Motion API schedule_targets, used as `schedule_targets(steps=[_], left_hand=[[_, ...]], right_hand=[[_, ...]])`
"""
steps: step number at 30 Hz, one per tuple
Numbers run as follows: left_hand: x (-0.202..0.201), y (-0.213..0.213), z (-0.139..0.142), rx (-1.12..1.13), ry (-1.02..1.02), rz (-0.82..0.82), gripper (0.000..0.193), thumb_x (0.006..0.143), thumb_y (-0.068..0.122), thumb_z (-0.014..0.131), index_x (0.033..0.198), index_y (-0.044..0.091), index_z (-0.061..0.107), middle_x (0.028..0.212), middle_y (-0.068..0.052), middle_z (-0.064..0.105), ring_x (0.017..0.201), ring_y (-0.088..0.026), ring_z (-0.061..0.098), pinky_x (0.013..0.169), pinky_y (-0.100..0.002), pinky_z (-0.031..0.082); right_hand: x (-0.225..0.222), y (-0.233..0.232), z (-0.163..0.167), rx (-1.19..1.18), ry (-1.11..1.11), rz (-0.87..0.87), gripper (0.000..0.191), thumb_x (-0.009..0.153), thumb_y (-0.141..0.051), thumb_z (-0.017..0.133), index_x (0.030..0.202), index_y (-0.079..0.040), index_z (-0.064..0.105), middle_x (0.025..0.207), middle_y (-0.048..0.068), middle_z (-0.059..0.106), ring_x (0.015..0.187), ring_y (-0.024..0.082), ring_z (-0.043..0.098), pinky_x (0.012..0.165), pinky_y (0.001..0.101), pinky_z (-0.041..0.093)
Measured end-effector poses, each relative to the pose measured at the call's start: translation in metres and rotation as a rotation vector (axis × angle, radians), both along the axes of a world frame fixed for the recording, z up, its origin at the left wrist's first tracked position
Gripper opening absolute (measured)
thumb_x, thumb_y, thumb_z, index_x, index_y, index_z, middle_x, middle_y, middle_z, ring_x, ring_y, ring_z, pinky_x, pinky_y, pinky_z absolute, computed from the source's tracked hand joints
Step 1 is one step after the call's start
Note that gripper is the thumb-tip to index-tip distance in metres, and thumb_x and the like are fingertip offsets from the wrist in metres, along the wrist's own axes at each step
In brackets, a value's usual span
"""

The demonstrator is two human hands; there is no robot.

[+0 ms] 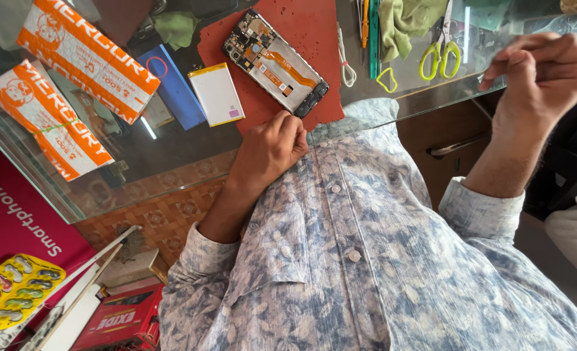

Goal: The person works on a disassembled smartphone placed on a red mat. They manipulate a small white connector, peel a protective film from the battery, and use scissors to cut a piece of clear plastic. The person then handles the battery and the phone's internal components, including the motherboard, while working at a glass-topped counter.

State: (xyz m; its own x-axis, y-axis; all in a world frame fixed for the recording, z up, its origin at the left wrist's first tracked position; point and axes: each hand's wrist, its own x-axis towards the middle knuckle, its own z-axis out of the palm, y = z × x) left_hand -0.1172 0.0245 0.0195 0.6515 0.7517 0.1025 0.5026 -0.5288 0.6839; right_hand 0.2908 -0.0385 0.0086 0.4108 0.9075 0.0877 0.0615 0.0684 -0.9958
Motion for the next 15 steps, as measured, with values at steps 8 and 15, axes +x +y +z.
schedule_targets(steps=[8,15], left_hand=[[0.031,0.020,0.026,-0.355,-0.497,0.211,0.010,0.105,0.002,0.065,0.115,0.002,0.064,0.095,-0.006,0.068,0.072,-0.012,0.067,0.060,-0.028,0.052],[0.063,0.053,0.037,-0.302,-0.460,0.063,0.042,0.114,0.024,0.058,0.147,0.000,0.052,0.111,-0.010,0.066,0.083,-0.013,0.070,0.075,-0.028,0.059]], right_hand=[[0.005,-0.025,0.011,-0.088,0.147,-0.139,0.002,0.118,0.011,0.056,0.119,0.012,0.058,0.099,0.021,0.063,0.078,0.026,0.066,0.072,0.0387,0.060],[-0.012,-0.019,0.020,-0.007,0.252,-0.139,0.014,0.118,0.003,0.066,0.107,0.008,0.059,0.089,0.019,0.065,0.064,0.023,0.064,0.055,0.0359,0.055]])
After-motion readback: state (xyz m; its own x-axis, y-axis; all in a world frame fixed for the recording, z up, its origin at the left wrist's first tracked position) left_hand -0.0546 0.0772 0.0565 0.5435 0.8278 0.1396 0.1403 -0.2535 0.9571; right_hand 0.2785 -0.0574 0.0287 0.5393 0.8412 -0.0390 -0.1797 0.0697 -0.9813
